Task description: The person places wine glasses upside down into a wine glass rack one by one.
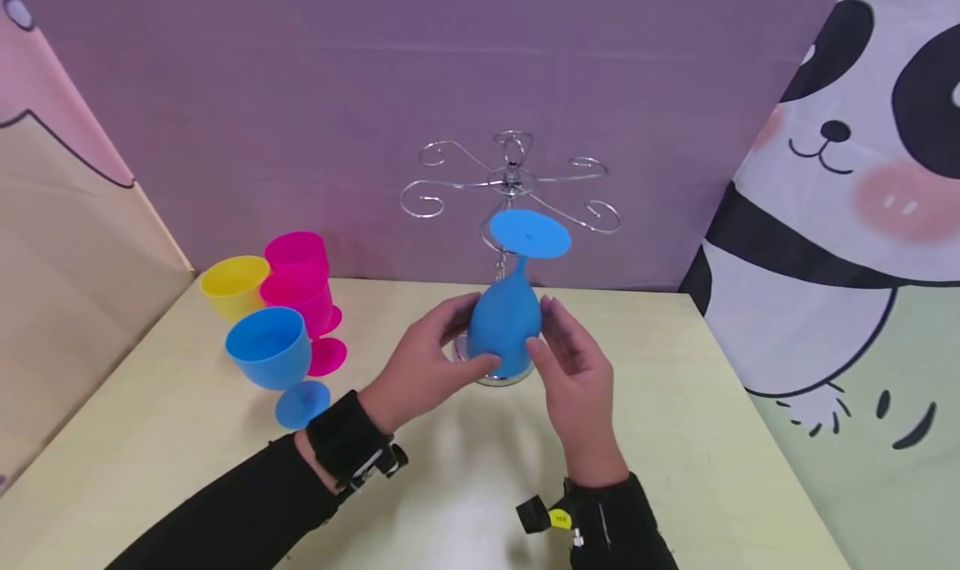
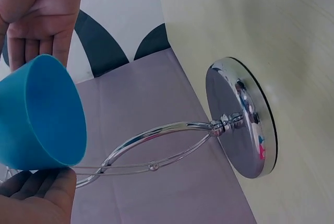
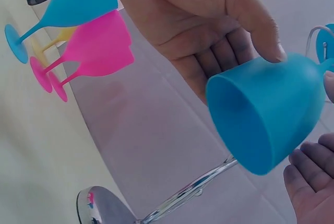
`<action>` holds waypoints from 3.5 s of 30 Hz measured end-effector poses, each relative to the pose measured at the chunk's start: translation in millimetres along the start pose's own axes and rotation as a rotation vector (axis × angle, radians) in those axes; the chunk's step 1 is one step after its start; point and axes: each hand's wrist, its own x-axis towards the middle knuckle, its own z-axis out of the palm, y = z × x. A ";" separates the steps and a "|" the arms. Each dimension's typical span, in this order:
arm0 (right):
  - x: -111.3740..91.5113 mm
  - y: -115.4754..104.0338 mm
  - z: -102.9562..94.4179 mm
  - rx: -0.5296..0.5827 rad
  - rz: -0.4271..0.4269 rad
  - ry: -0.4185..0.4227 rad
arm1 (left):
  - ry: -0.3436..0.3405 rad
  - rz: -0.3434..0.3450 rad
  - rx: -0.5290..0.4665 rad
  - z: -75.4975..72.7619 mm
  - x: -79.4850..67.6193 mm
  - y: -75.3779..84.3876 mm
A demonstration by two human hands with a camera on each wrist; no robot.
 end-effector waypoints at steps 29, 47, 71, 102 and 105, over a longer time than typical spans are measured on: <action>-43.1 -27.1 -4.8 0.015 -0.413 -0.080 | 0.176 0.117 0.039 -59.5 -124.6 8.4; -48.8 -20.6 -22.6 -0.330 -0.489 -0.101 | 0.369 0.052 0.295 -69.5 -157.2 -16.8; 43.1 -54.5 -47.5 -0.799 -0.857 0.065 | 0.716 0.273 0.222 -104.0 -146.7 -52.9; 112.7 -84.5 -63.3 -1.047 -0.868 -0.019 | 0.571 -0.280 0.040 -126.8 -117.7 -91.1; 114.0 -83.2 -61.8 -1.035 -0.878 -0.002 | 0.562 -0.299 0.016 -127.8 -116.1 -91.2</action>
